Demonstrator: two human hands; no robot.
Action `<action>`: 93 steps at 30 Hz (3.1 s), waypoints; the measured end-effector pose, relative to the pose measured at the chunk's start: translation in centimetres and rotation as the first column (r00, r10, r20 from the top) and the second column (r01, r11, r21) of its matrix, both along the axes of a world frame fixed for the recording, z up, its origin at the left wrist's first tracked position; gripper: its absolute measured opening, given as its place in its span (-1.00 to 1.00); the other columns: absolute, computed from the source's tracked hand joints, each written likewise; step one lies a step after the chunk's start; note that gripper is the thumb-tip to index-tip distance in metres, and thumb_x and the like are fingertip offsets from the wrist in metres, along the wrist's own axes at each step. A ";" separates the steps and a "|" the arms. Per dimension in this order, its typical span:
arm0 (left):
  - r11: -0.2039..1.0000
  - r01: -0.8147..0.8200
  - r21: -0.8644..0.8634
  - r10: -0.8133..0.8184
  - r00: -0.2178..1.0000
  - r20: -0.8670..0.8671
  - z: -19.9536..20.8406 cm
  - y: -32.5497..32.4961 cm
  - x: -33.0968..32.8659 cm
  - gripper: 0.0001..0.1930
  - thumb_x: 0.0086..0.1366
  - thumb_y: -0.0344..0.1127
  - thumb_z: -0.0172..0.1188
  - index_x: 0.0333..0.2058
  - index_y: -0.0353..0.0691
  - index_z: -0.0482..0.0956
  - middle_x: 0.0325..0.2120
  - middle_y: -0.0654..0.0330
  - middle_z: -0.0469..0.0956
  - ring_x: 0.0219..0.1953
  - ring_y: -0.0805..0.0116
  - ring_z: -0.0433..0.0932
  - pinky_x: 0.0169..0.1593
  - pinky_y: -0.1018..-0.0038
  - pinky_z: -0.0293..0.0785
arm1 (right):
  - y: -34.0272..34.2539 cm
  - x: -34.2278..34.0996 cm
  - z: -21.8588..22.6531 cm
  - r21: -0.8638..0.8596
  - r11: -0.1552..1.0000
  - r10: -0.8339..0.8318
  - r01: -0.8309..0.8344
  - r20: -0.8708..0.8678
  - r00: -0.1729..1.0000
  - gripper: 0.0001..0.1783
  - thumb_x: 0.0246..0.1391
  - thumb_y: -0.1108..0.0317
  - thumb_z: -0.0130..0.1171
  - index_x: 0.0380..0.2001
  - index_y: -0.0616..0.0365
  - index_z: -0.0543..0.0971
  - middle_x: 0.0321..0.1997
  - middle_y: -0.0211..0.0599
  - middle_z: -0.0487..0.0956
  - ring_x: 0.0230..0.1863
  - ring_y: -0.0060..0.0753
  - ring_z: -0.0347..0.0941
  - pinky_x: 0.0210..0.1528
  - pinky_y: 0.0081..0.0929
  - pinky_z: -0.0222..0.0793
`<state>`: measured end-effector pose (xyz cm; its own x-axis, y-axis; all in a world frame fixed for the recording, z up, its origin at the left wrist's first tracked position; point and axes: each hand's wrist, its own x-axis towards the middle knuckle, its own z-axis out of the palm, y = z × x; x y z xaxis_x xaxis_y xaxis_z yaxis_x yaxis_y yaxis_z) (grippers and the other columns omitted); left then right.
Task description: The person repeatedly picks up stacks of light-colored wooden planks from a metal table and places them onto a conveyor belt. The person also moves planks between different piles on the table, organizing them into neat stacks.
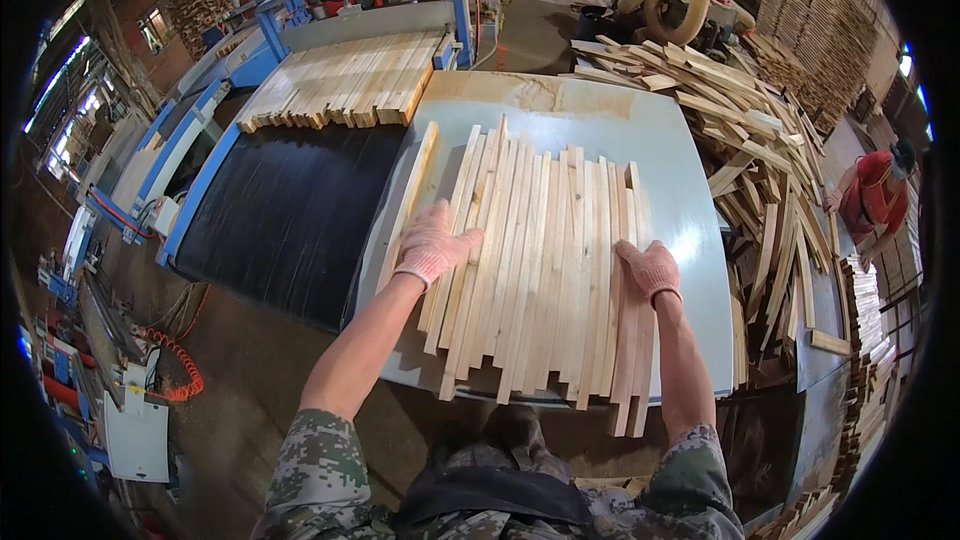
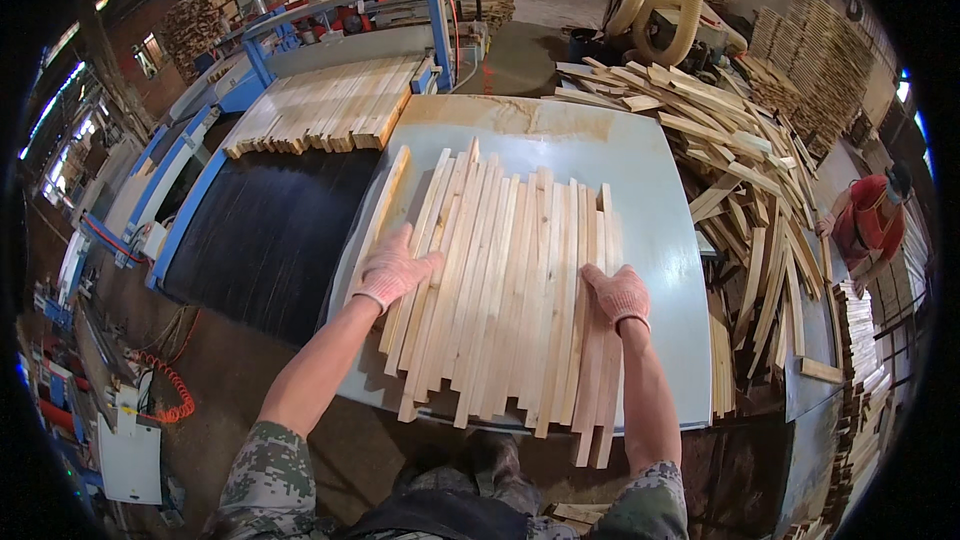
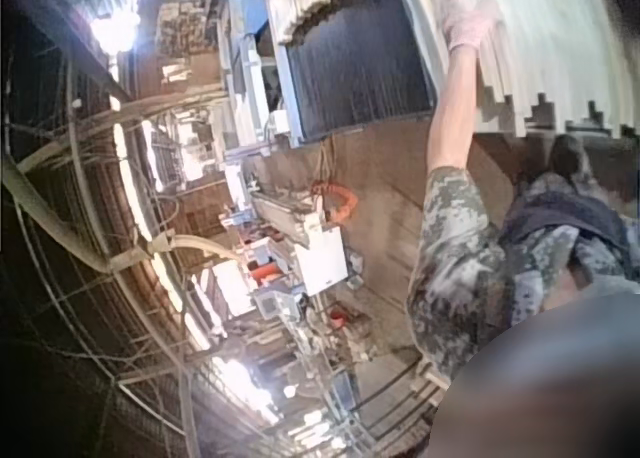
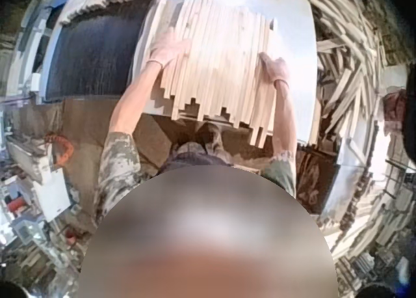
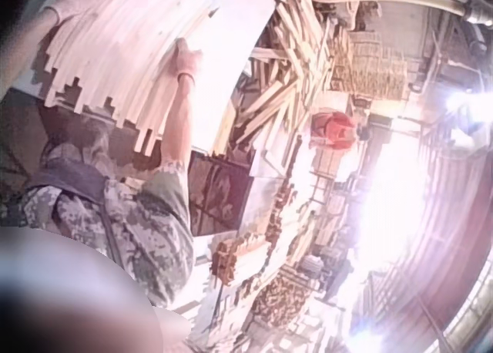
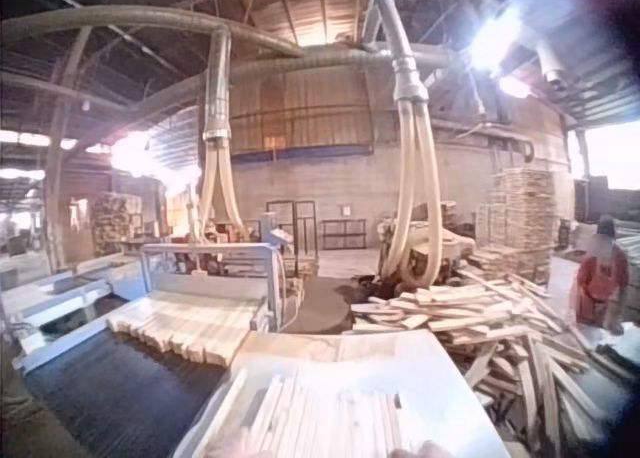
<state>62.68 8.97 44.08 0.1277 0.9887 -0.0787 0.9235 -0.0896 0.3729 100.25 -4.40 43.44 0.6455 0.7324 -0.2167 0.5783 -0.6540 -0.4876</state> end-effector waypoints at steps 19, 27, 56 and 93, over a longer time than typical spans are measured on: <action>0.968 0.234 -0.091 -0.131 0.782 0.610 -7.5 4.9 -14.4 -0.18 0.38 0.06 0.33 0.40 -0.39 0.32 0.26 -0.15 0.51 0.26 0.06 0.53 0.32 0.28 0.42 | -1.2 -3.9 -3.8 0.430 0.903 0.265 0.002 -0.560 0.785 -0.07 0.38 -0.12 0.21 0.53 0.34 0.22 0.35 0.04 0.56 0.37 -0.21 0.48 0.35 -0.27 0.39; 0.972 0.231 0.039 -0.178 0.623 0.762 -10.8 5.2 -15.8 -0.19 0.49 -0.17 0.21 0.55 -0.32 0.05 0.47 -0.08 0.26 0.43 0.09 0.33 0.47 0.30 0.26 | -23.0 -13.3 -5.1 0.571 0.654 0.149 0.496 -0.740 0.656 -0.17 0.44 -0.04 0.20 0.52 0.32 0.26 0.41 -0.05 0.51 0.42 -0.21 0.43 0.47 -0.27 0.29; 0.980 0.201 -0.012 -0.133 0.690 0.712 -11.2 5.6 -15.1 -0.15 0.47 -0.03 0.25 0.54 -0.29 0.10 0.43 -0.21 0.27 0.45 -0.03 0.30 0.49 0.25 0.24 | -1.7 -9.5 -0.1 0.083 0.993 -0.069 0.086 -0.189 0.980 -0.20 0.32 -0.33 0.05 0.11 0.28 0.65 0.08 0.13 0.70 0.16 0.07 0.63 0.24 -0.13 0.48; 0.992 0.045 -0.118 0.025 0.845 0.534 -9.9 4.4 -15.0 -0.08 0.35 0.30 0.18 0.58 0.10 0.12 0.46 -0.32 0.24 0.50 -0.25 0.22 0.54 0.10 0.15 | 8.7 -7.7 -6.9 0.154 0.980 -0.140 0.124 0.101 0.985 0.03 0.32 -0.41 -0.01 0.34 0.47 0.42 0.25 0.29 0.60 0.26 0.27 0.54 0.33 -0.01 0.39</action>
<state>47.65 13.34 34.15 0.1945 0.9742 -0.1145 0.5781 -0.0196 0.8157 92.59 4.29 36.58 0.7527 0.6575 -0.0348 0.5473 -0.6542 -0.5221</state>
